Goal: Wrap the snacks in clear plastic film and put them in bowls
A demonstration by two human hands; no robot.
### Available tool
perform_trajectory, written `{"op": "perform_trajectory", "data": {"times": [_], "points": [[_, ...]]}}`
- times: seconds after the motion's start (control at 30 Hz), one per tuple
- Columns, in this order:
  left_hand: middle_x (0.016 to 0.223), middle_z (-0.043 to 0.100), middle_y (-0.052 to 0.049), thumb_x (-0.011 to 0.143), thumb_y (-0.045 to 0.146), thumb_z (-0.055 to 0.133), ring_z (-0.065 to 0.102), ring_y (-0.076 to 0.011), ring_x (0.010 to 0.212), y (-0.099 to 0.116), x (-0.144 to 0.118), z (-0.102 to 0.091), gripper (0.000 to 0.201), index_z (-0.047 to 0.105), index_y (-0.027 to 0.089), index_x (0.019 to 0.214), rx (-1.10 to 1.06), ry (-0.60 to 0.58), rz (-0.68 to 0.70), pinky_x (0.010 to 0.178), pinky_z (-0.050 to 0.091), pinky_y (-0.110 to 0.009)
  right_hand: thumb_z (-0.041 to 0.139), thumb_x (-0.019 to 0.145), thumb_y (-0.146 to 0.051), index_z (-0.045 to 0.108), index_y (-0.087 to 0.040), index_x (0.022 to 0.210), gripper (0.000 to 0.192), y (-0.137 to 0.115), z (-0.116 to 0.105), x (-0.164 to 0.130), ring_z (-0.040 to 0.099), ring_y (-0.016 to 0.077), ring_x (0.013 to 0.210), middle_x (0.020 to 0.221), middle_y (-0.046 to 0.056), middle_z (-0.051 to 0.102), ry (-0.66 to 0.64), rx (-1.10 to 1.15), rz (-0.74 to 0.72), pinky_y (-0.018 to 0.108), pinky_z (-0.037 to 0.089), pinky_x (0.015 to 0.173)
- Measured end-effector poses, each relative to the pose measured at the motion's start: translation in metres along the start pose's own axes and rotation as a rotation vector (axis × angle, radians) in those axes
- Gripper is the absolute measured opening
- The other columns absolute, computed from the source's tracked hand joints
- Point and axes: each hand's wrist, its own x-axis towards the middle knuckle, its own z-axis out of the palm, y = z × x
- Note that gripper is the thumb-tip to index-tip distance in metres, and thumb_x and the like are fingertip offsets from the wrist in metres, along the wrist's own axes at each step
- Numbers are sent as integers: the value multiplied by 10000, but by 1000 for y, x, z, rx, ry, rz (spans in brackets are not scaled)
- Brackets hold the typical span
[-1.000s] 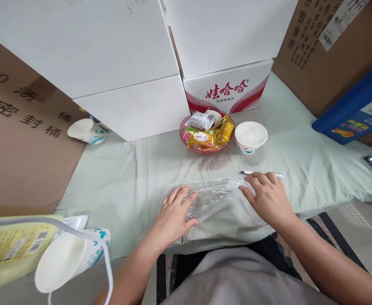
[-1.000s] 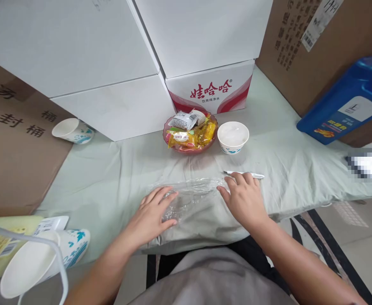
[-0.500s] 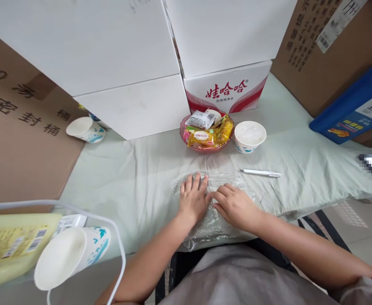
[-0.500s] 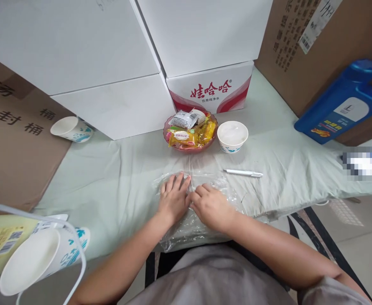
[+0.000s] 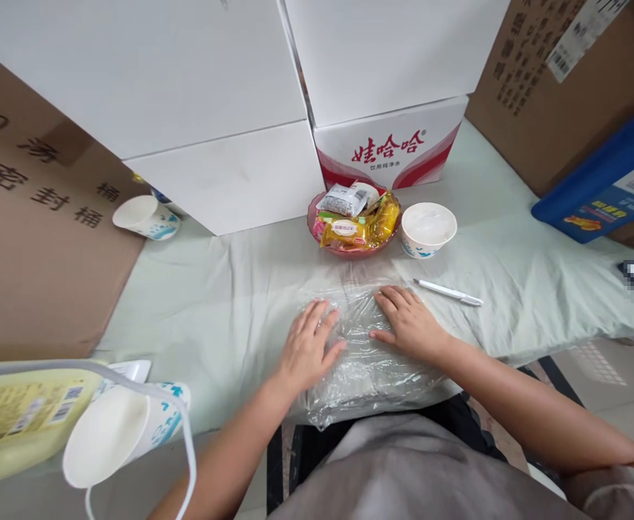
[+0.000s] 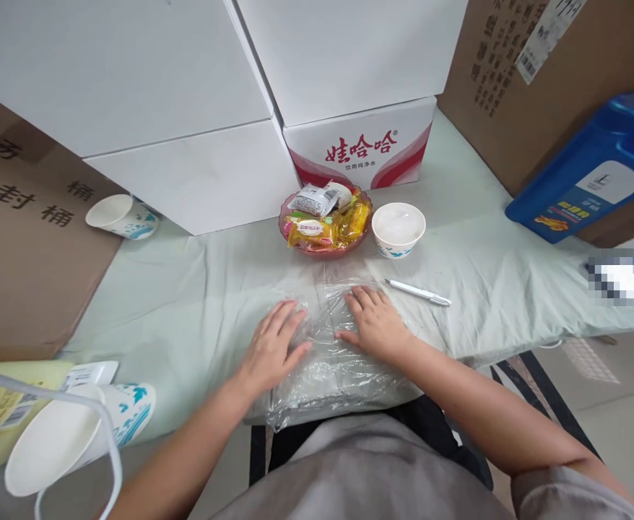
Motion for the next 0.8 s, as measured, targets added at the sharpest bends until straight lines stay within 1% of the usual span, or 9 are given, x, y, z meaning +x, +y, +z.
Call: {"op": "perform_trajectory", "data": {"times": [0.07,0.13,0.23,0.33,0.43,0.5,0.57,0.7,0.8], "points": [[1566,307,-132,903,490,536,184,-380,1464,1,-3,3,627,404,225,1456,9,-59,64,1136,278,-571,587,805,-651,443,-99,1429,845,2,0,3,348,361,1373,1478,204,420,-11,5,31,500,285,1115],[1585,269,-116,868,533,576,140,-410,1467,-2,-3,5,700,364,257,1476,34,-95,64,1134,222,-634,648,709,-710,413,-111,1452,982,6,3,8,273,421,1401,1511,220,361,-20,-5,95,568,267,1103],[1576,289,-121,863,541,579,155,-402,1466,-10,-3,3,702,376,244,1466,22,-87,56,1139,187,-654,676,637,-752,396,-116,1464,1080,14,4,9,177,478,1423,1542,230,297,-26,-10,119,633,229,1100],[1470,445,-143,927,420,515,290,-344,1431,-16,-14,-10,475,515,199,1347,-88,44,86,1146,275,-579,602,768,-698,456,-109,1416,888,24,-5,-5,228,413,1430,1509,224,362,45,55,1,585,266,1118],[1254,605,-124,906,380,551,461,-297,1313,-15,-40,-25,340,596,214,1199,-261,147,209,1076,425,-485,523,842,-675,504,-132,1374,760,34,-19,-37,338,327,1398,1438,192,469,102,193,-232,509,337,1113],[1212,625,-122,817,467,658,497,-313,1268,-14,-61,-30,460,583,222,1198,-309,103,312,1034,469,-485,551,799,-710,481,-167,1402,815,40,-22,-63,377,311,1378,1421,164,499,45,262,-392,495,363,1103],[1303,590,-128,772,466,706,468,-332,1305,-13,-78,-29,554,552,228,1248,-269,5,374,1035,468,-511,592,816,-647,446,-212,1436,772,45,-18,-87,371,300,1388,1443,127,494,-45,254,-482,493,355,1112],[1354,584,-79,876,150,553,438,-280,1360,-14,-88,-21,318,590,243,1179,-191,-55,379,1062,457,-470,497,946,-219,479,-264,1408,464,48,4,-112,391,245,1384,1426,62,530,-40,164,-428,480,374,1093],[1200,678,-62,899,89,478,563,-222,1245,-14,-83,-21,223,616,220,1015,-337,3,309,1012,503,-371,467,946,-169,616,-231,1243,337,44,5,-111,525,239,1260,1259,74,656,48,249,-364,456,440,1020]]}}
